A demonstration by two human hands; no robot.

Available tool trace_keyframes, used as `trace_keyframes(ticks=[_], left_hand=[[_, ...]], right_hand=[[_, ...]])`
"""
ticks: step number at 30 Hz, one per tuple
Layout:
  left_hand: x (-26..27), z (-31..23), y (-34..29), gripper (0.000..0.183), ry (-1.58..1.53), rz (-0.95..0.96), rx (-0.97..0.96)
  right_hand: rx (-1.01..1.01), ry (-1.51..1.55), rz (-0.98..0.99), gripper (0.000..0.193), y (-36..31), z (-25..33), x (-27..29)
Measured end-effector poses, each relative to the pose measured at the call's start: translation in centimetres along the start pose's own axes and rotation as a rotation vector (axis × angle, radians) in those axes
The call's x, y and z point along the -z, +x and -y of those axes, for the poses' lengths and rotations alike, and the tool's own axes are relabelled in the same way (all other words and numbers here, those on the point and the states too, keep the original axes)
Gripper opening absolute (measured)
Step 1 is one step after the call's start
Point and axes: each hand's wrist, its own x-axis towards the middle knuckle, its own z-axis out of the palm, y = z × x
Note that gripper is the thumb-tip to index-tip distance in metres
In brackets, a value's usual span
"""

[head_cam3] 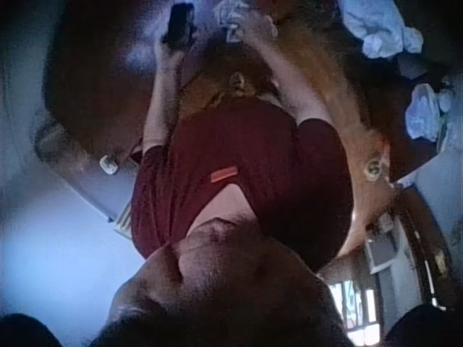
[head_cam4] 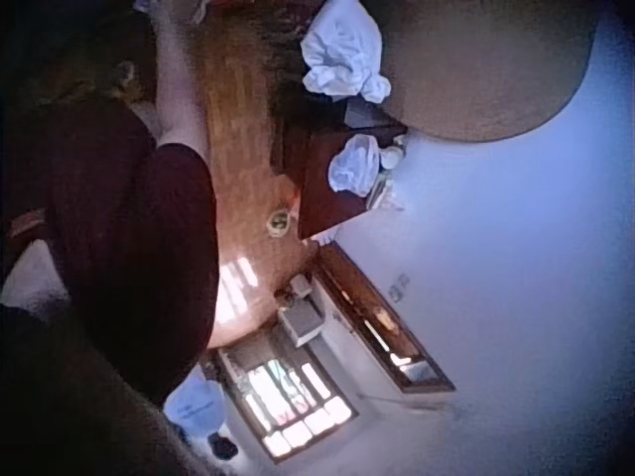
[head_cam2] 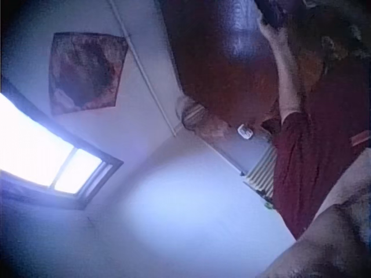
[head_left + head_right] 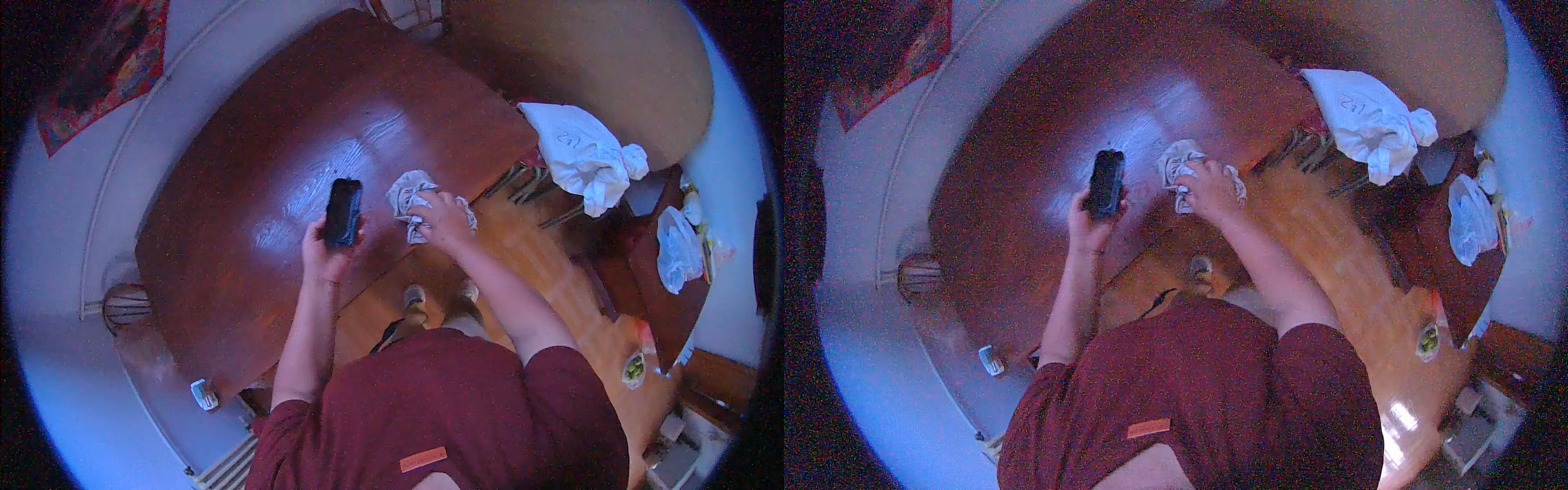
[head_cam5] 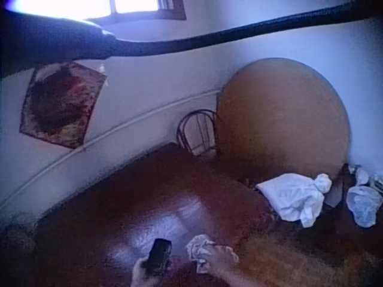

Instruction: The person wipes the surface of a wooden table with a white cloth, moving methodically across the tabletop. They briefly pick up a black object from the table, hold it, and then continue wiping the surface.

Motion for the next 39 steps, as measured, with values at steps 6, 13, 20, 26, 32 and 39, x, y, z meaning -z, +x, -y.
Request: trace_keyframes(ticks=[6, 13, 20, 26, 32, 39], left_hand=[[-2.1, 1.6, -0.6, 0.048, -0.089, 0.060, 0.098], [-2.9, 2.5, -1.0, 0.046, -0.014, -0.015, 0.076], [-0.4, 2.6, -1.3, 0.047, -0.023, -0.159, 0.053], [-1.8, 3.5, -1.7, 0.044, -0.079, -0.111, 0.085], [-2.3, 3.6, -2.0, 0.045, 0.024, -0.106, 0.069], [-1.7, 4.4, -3.5, 0.048, 0.056, -0.147, 0.060]], right_hand=[[-0.164, 0.115, -0.123, 0.037, 0.7, -0.2, 0.3], [-0.186, 0.015, -0.198, 0.056, 2.3, 0.7, 1.1], [-0.270, -0.126, -0.110, 0.064, 2.5, 1.5, 1.4], [-0.026, -0.061, 0.158, 0.046, -1.8, 5.2, -5.4], [-0.223, -0.130, 0.123, 0.035, 1.8, 0.0, 0.7], [-0.625, -0.236, -0.195, 0.038, 3.6, -10.1, 4.8]])
